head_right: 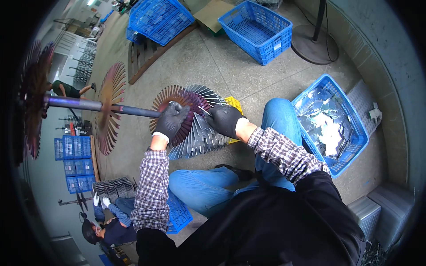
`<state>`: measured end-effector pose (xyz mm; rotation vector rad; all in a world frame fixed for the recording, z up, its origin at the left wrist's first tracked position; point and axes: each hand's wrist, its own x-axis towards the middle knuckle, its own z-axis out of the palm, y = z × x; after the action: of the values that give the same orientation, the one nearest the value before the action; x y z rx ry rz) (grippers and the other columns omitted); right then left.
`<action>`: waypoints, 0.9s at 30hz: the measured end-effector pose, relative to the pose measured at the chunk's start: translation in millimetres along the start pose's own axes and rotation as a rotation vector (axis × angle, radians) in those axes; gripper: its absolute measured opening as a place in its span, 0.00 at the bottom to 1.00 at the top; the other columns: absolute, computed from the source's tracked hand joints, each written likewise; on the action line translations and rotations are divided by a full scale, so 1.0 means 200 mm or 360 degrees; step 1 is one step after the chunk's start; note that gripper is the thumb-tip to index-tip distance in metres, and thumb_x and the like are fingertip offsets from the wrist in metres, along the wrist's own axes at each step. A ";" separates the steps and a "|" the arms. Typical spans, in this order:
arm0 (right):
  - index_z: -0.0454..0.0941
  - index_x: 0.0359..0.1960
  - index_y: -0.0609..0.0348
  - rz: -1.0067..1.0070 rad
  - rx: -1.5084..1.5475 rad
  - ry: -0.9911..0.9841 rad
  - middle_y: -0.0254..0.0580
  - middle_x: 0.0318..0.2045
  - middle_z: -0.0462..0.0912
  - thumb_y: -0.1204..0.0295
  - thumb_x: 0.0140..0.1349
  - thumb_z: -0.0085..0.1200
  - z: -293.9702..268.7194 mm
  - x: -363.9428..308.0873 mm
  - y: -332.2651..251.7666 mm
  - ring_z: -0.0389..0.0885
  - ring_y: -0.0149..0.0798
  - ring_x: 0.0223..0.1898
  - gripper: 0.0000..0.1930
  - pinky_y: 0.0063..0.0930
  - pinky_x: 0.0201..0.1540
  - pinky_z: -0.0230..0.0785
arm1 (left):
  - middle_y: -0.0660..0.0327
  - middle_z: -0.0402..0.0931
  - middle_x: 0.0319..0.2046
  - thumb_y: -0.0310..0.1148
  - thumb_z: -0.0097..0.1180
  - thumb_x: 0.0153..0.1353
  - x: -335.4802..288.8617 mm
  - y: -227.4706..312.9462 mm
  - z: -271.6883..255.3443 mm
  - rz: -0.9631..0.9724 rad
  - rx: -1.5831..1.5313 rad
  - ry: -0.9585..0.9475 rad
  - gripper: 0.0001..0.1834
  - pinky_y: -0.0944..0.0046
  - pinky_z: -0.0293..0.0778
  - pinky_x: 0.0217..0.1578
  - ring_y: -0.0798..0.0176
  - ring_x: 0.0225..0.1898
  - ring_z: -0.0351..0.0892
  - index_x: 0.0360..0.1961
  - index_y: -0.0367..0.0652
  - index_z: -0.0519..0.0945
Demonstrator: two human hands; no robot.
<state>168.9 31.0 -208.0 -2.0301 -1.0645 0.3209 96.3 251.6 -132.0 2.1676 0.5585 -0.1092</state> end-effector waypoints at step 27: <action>0.80 0.38 0.62 -0.0263 -0.0323 -0.0081 0.56 0.30 0.83 0.64 0.68 0.54 0.01 0.06 -0.07 0.80 0.58 0.28 0.12 0.45 0.33 0.73 | 0.47 0.83 0.36 0.51 0.52 0.71 0.22 -0.20 0.00 0.0308 0.1158 -0.0292 0.24 0.52 0.75 0.45 0.42 0.38 0.81 0.36 0.37 0.81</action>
<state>168.0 45.8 -197.7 -2.1029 -1.3335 0.1853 118.3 288.0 -174.1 2.8606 0.2074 -0.4596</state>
